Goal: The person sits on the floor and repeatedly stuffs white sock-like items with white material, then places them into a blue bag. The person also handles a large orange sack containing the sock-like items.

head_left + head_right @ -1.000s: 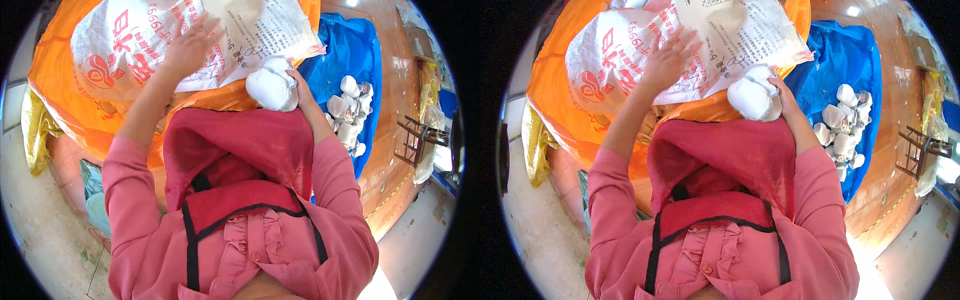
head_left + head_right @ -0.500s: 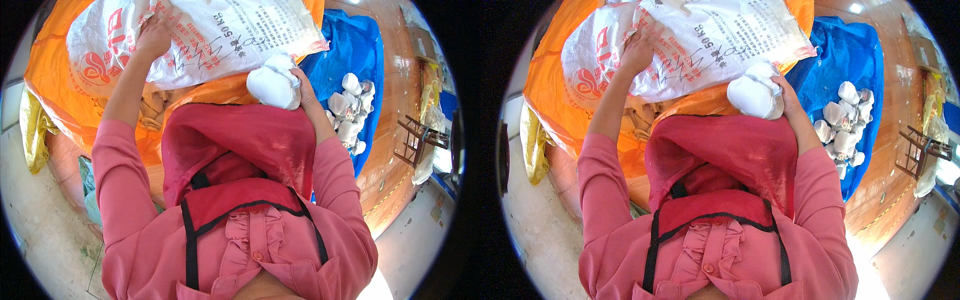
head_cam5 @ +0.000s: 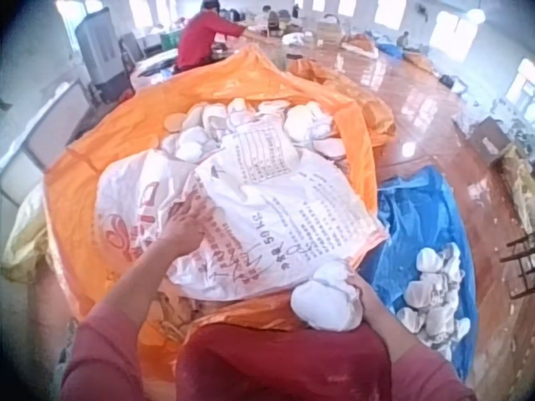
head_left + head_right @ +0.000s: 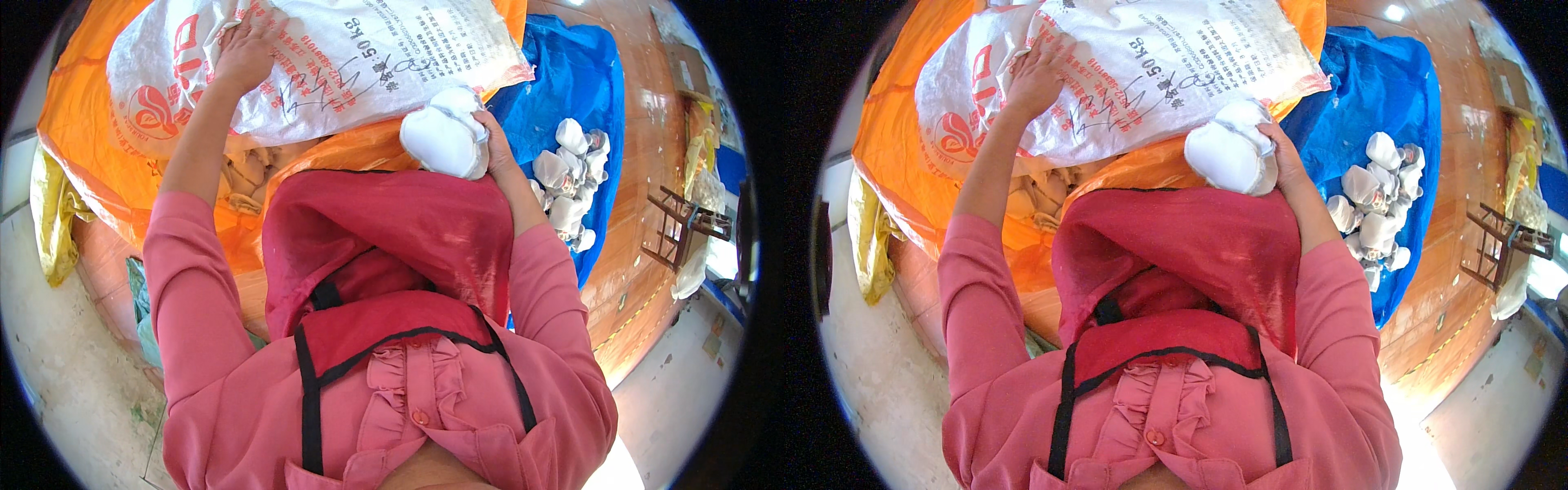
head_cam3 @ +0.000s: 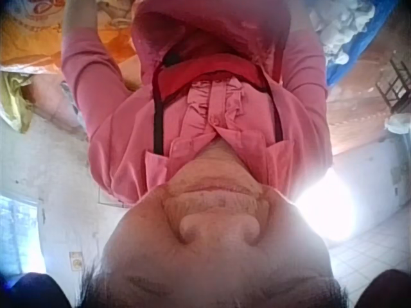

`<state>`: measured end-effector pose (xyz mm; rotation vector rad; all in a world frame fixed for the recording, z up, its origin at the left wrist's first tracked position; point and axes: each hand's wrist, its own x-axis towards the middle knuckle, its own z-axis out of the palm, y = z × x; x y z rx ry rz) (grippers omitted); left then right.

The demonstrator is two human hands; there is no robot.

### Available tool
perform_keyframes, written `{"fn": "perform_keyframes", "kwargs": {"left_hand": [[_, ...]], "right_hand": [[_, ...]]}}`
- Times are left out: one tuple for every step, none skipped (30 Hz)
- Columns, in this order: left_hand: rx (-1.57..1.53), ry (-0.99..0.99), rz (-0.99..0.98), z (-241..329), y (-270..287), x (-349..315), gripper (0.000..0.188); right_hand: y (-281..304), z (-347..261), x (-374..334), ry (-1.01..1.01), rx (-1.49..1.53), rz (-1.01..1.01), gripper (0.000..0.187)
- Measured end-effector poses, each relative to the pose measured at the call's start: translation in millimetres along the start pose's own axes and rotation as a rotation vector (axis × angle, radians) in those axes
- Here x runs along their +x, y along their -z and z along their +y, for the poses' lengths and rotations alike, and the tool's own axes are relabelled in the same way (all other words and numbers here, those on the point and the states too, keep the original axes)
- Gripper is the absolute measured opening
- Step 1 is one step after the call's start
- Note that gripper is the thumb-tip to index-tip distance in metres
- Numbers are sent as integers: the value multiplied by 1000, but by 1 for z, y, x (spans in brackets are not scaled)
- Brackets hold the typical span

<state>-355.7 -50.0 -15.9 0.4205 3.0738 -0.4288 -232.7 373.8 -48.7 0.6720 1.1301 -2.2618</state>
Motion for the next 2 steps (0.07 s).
{"fn": "perform_keyframes", "kwargs": {"left_hand": [[-11,-5,24,-1,-3,1,63],[-1,-3,-4,-2,-5,3,64]], "right_hand": [[-1,-1,-1,-9,1,-1,63],[-1,-2,-1,-7,2,1,63]]}}
